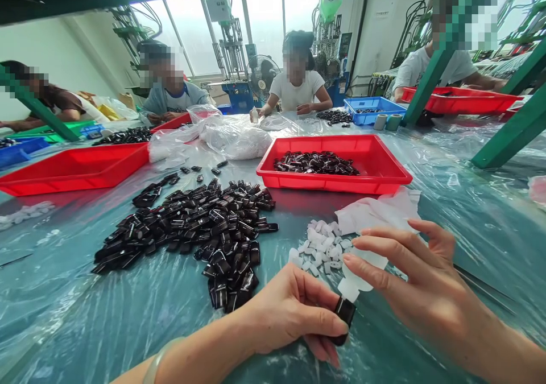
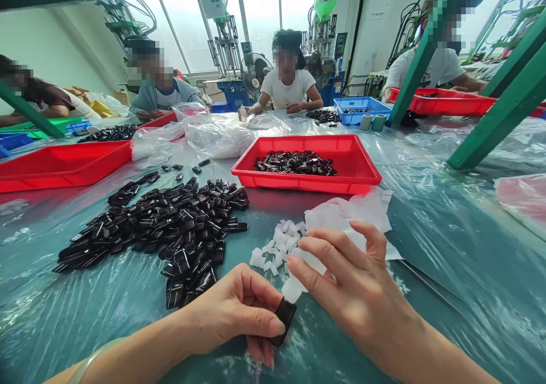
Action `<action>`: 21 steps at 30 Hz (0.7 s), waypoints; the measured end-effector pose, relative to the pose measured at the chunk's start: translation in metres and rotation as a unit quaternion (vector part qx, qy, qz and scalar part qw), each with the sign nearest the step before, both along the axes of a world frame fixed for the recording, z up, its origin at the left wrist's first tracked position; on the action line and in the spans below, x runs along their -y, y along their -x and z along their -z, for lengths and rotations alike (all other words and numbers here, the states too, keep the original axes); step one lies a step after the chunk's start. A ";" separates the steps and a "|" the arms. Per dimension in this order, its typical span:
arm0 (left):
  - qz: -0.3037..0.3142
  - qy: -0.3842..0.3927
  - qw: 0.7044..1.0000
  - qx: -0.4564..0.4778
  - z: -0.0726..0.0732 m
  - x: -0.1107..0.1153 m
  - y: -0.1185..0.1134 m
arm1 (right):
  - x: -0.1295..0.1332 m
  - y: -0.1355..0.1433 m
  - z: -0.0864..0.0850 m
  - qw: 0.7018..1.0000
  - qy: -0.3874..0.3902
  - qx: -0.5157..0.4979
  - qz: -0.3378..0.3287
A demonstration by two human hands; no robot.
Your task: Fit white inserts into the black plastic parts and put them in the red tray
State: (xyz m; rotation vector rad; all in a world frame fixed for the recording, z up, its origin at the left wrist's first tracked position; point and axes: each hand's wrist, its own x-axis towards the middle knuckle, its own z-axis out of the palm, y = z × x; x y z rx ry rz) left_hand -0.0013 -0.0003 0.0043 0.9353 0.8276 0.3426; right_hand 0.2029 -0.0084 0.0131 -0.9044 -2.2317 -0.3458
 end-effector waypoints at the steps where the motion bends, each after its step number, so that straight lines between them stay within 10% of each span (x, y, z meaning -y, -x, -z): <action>1: 0.002 0.001 1.000 0.001 0.000 0.000 0.000 | 0.000 0.000 0.001 1.000 0.002 -0.001 0.001; 21: -0.012 0.013 1.000 0.004 -0.003 0.002 0.000 | -0.005 -0.001 -0.001 0.999 0.017 -0.034 -0.018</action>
